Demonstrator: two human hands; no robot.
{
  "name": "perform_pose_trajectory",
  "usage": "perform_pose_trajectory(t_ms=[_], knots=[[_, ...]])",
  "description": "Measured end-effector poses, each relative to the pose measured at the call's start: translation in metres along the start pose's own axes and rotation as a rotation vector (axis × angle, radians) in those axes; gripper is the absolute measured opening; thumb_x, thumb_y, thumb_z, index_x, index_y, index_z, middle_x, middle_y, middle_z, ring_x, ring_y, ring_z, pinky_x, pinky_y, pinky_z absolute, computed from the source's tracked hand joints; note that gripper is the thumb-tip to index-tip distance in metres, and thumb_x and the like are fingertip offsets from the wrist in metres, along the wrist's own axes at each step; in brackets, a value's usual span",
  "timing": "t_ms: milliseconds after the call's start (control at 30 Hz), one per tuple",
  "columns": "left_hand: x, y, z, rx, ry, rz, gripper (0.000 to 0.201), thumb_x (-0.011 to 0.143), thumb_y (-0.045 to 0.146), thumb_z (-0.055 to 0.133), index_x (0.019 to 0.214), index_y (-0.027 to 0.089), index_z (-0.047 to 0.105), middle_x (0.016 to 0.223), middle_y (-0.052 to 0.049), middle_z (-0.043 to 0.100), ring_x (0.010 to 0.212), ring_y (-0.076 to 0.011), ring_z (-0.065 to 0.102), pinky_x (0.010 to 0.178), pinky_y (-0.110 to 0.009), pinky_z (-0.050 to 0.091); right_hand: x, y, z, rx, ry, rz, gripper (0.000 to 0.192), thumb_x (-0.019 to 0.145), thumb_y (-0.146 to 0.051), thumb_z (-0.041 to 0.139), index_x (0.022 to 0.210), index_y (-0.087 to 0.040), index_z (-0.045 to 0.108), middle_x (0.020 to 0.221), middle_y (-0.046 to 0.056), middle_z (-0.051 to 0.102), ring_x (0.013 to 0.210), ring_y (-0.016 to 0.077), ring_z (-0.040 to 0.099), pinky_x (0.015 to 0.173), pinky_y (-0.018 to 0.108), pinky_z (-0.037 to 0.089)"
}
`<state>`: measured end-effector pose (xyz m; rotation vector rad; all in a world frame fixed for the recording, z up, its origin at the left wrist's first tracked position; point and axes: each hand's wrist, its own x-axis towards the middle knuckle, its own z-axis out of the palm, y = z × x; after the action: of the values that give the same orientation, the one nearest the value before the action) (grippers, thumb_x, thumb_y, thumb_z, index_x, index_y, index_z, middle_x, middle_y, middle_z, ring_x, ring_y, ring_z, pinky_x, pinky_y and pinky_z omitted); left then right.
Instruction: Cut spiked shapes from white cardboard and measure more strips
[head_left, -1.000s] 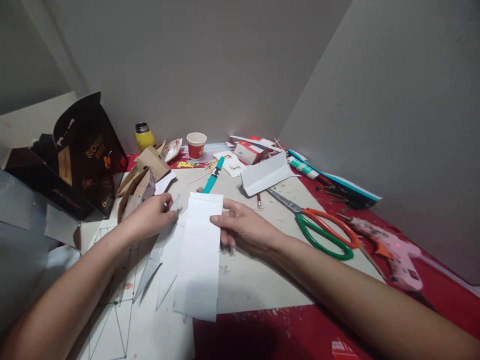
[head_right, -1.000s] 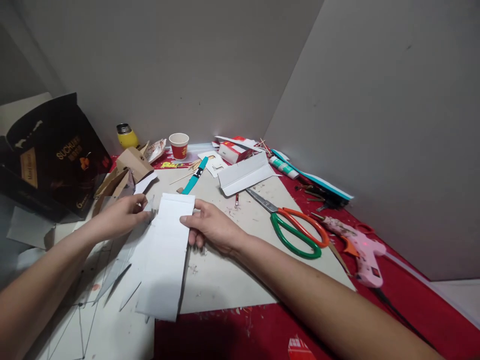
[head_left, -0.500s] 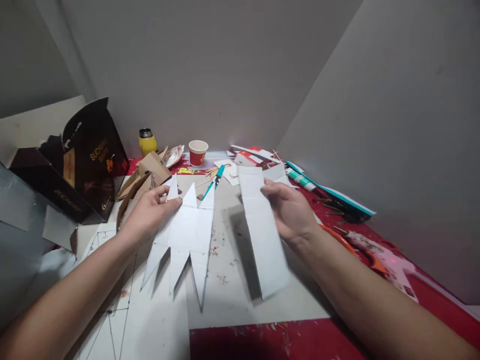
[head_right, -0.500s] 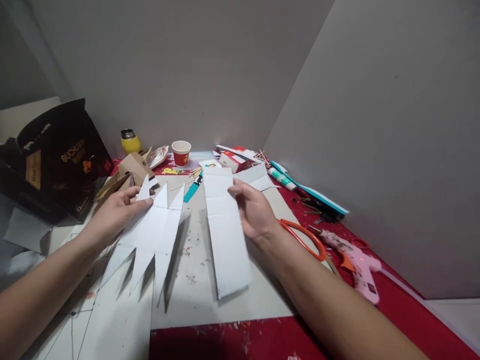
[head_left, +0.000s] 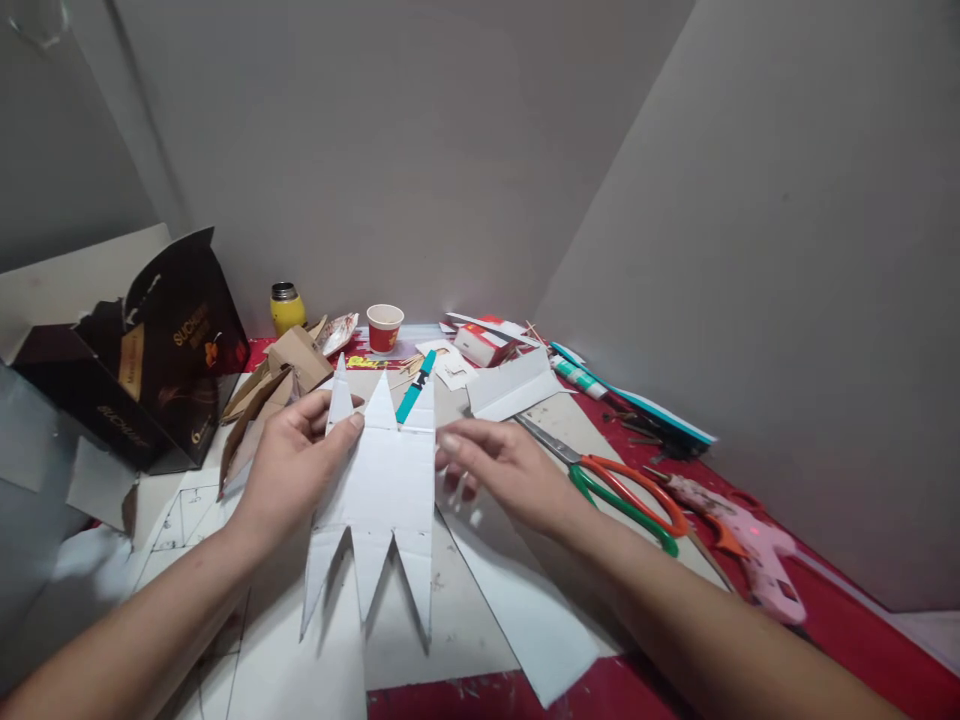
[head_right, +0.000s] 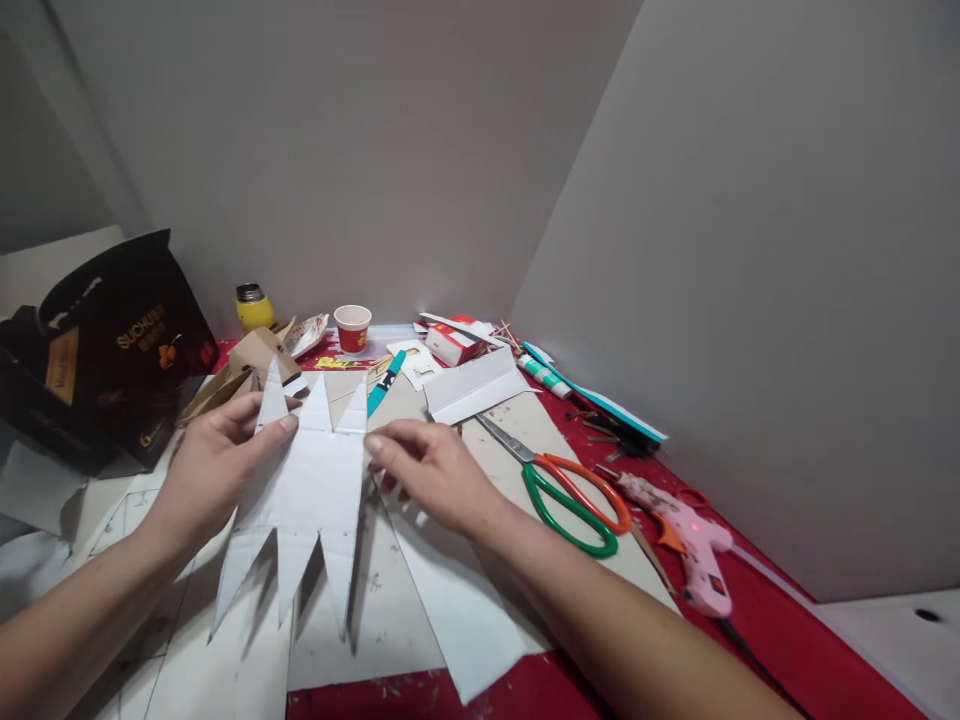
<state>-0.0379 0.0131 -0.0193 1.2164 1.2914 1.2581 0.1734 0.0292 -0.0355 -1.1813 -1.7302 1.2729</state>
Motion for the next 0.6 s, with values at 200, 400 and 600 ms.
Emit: perform_pose_trajectory(t_ms=[200,400,600], knots=[[-0.010,0.001,0.009,0.007,-0.141,-0.100,0.038,0.075,0.039,0.074,0.108,0.021,0.068,0.088,-0.002,0.077,0.075,-0.0217,0.071,0.060,-0.026,0.054,-0.011,-0.006,0.022,0.263,-0.081,0.135,0.018,0.074,-0.035,0.065,0.075,-0.017,0.064,0.055,-0.004,0.058,0.039,0.0082,0.047,0.036,0.020,0.039],[-0.011,-0.005,0.010,0.071,-0.373,-0.223,0.040,0.076,0.036,0.073,0.112,0.018,0.069,0.104,-0.006,0.076,0.096,-0.0276,0.070,0.080,-0.034,0.055,-0.013,-0.005,0.018,0.229,-0.036,0.089,0.007,0.071,-0.021,0.062,0.065,-0.017,0.062,0.053,-0.006,0.054,0.044,0.0075,0.043,0.043,0.020,0.038],[-0.022,-0.005,0.025,0.207,-0.292,-0.101,0.042,0.085,0.050,0.059,0.116,0.023,0.068,0.121,-0.003,0.070,0.119,-0.0278,0.059,0.098,-0.033,0.047,-0.015,0.004,0.026,-0.060,0.072,-0.058,0.009,0.076,-0.021,0.057,0.074,-0.017,0.066,0.067,0.001,0.065,0.063,0.0170,0.059,0.054,0.025,0.046]])
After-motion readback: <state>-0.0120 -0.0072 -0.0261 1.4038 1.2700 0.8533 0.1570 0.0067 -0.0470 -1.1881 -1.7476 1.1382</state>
